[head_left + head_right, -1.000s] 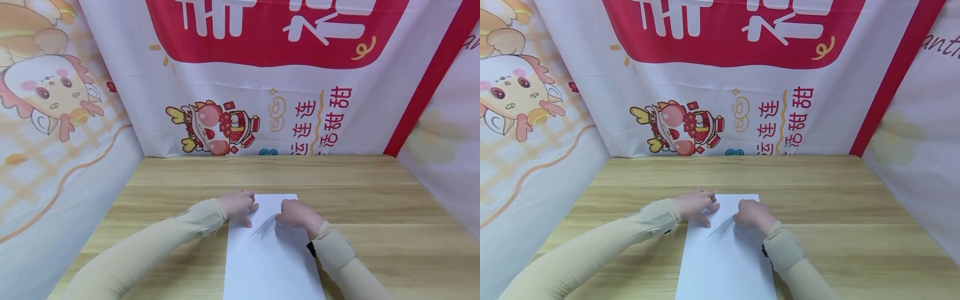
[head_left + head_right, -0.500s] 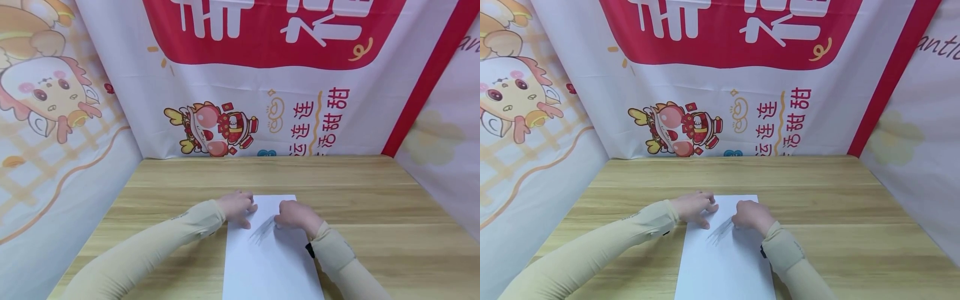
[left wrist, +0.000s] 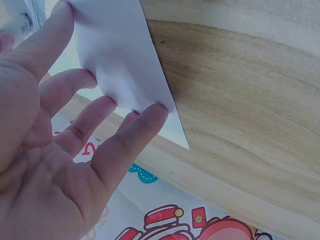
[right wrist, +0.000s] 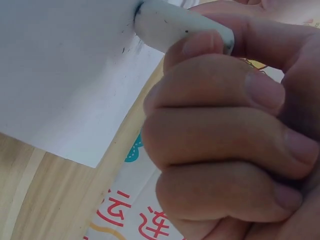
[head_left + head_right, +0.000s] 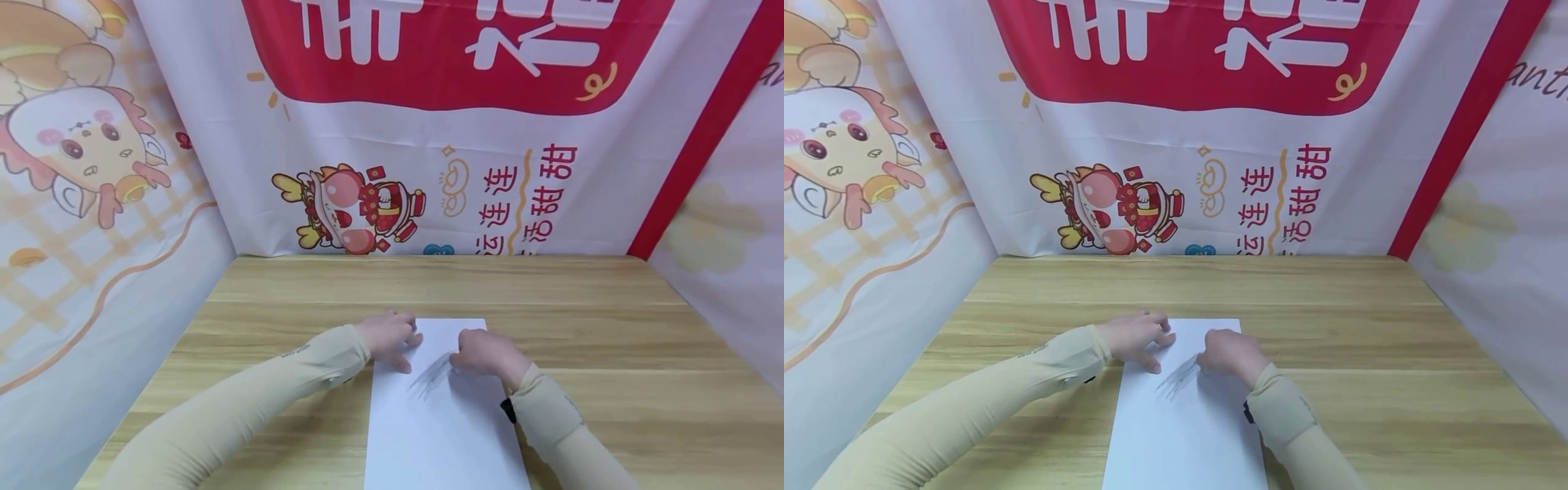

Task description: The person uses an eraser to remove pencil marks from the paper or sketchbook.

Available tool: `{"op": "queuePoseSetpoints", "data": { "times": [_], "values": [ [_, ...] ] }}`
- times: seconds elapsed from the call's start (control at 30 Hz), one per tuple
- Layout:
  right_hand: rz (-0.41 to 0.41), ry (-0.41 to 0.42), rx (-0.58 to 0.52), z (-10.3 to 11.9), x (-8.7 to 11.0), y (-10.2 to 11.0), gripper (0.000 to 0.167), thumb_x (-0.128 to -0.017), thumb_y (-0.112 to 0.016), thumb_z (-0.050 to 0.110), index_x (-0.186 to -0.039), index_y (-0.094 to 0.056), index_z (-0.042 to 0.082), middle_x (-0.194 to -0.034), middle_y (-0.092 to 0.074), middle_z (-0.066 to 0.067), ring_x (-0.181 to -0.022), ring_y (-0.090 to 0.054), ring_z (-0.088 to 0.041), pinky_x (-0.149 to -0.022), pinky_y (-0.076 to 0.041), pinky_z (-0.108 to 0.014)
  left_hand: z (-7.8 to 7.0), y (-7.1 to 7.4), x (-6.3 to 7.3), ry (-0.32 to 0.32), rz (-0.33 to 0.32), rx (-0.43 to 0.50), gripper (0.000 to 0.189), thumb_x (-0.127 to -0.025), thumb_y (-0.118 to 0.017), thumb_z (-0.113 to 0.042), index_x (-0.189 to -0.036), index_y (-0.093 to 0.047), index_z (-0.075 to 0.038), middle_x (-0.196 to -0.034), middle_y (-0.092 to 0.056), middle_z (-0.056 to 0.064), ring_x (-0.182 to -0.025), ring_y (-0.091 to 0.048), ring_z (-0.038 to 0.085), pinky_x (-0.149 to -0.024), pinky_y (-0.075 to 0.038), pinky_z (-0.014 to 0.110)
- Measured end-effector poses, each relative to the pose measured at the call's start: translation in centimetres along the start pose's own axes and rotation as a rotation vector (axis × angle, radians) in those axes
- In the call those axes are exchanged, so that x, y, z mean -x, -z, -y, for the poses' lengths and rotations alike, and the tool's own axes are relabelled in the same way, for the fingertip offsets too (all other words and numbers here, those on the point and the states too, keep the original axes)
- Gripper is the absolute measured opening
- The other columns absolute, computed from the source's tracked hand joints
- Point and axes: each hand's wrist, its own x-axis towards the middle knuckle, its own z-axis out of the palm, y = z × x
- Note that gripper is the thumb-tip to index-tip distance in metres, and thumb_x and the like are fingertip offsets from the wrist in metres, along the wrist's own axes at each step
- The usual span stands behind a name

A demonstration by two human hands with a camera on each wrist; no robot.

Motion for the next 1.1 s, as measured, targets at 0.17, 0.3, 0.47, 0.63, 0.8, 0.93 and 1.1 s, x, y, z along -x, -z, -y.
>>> {"op": "queuePoseSetpoints", "data": {
  "times": [0.17, 0.3, 0.47, 0.63, 0.8, 0.93, 1.1],
  "values": [
    [-0.024, 0.004, -0.012, 0.01, -0.04, -0.1, 0.019, -0.093, -0.062, 0.019, -0.095, -0.063, 0.0, -0.075, -0.055, -0.007, -0.065, -0.052, -0.021, -0.058, -0.04, -0.031, 0.03, -0.02, 0.05, 0.002, 0.003, -0.015, 0.058, -0.08, -0.08, -0.044, -0.13, -0.067, -0.017, -0.127, -0.054, 0.006, -0.112, -0.053, 0.026, -0.093, -0.045, 0.035],
    [-0.029, 0.022, -0.005, -0.17, 0.06, 0.03, 0.017, -0.092, -0.063, 0.019, -0.091, -0.061, 0.002, -0.073, -0.054, -0.006, -0.064, -0.05, -0.02, -0.057, -0.038, -0.031, -0.13, 0.16, 0.03, -0.001, 0.008, -0.015, 0.058, -0.081, -0.08, -0.043, -0.13, -0.066, -0.016, -0.126, -0.054, 0.007, -0.113, -0.052, 0.024, -0.097, -0.043, 0.036],
    [-0.032, 0.027, -0.006, -0.19, -0.05, 0.06, 0.017, -0.092, -0.062, 0.019, -0.089, -0.061, 0.003, -0.072, -0.054, -0.006, -0.064, -0.051, -0.02, -0.057, -0.038, -0.032, -0.07, 0.17, 0.13, 0.007, 0.013, -0.001, 0.059, -0.081, -0.08, -0.042, -0.131, -0.065, -0.016, -0.126, -0.054, 0.006, -0.113, -0.052, 0.024, -0.097, -0.043, 0.036],
    [-0.024, 0.026, 0.011, -0.14, -0.14, -0.06, 0.017, -0.092, -0.062, 0.019, -0.089, -0.062, 0.003, -0.072, -0.055, -0.005, -0.063, -0.05, -0.019, -0.056, -0.038, -0.031, 0.06, -0.06, 0.02, 0.003, 0.0, -0.012, 0.057, -0.08, -0.081, -0.043, -0.128, -0.068, -0.016, -0.126, -0.055, 0.006, -0.112, -0.053, 0.026, -0.095, -0.044, 0.036],
    [-0.02, 0.035, 0.011, -0.13, -0.01, -0.03, 0.018, -0.093, -0.063, 0.019, -0.091, -0.064, 0.002, -0.073, -0.056, -0.005, -0.064, -0.051, -0.02, -0.056, -0.038, -0.031, 0.01, -0.14, -0.12, -0.001, 0.001, -0.017, 0.055, -0.079, -0.081, -0.043, -0.125, -0.069, -0.016, -0.126, -0.054, 0.006, -0.112, -0.053, 0.027, -0.096, -0.044, 0.036],
    [-0.016, 0.024, -0.008, -0.09, 0.0, 0.01, 0.017, -0.092, -0.063, 0.019, -0.09, -0.064, 0.002, -0.074, -0.057, -0.006, -0.064, -0.051, -0.02, -0.057, -0.039, -0.031, -0.13, 0.1, -0.07, -0.009, 0.0, -0.012, 0.055, -0.079, -0.081, -0.042, -0.125, -0.069, -0.015, -0.126, -0.055, 0.008, -0.114, -0.053, 0.026, -0.098, -0.042, 0.037],
    [-0.009, 0.025, -0.023, -0.17, -0.11, 0.01, 0.019, -0.092, -0.064, 0.019, -0.094, -0.065, 0.0, -0.077, -0.059, -0.006, -0.066, -0.052, -0.02, -0.059, -0.041, -0.032, -0.23, 0.29, 0.02, -0.012, 0.002, -0.016, 0.054, -0.079, -0.081, -0.042, -0.125, -0.069, -0.014, -0.125, -0.055, 0.007, -0.114, -0.053, 0.025, -0.099, -0.042, 0.037]
  ]
}}
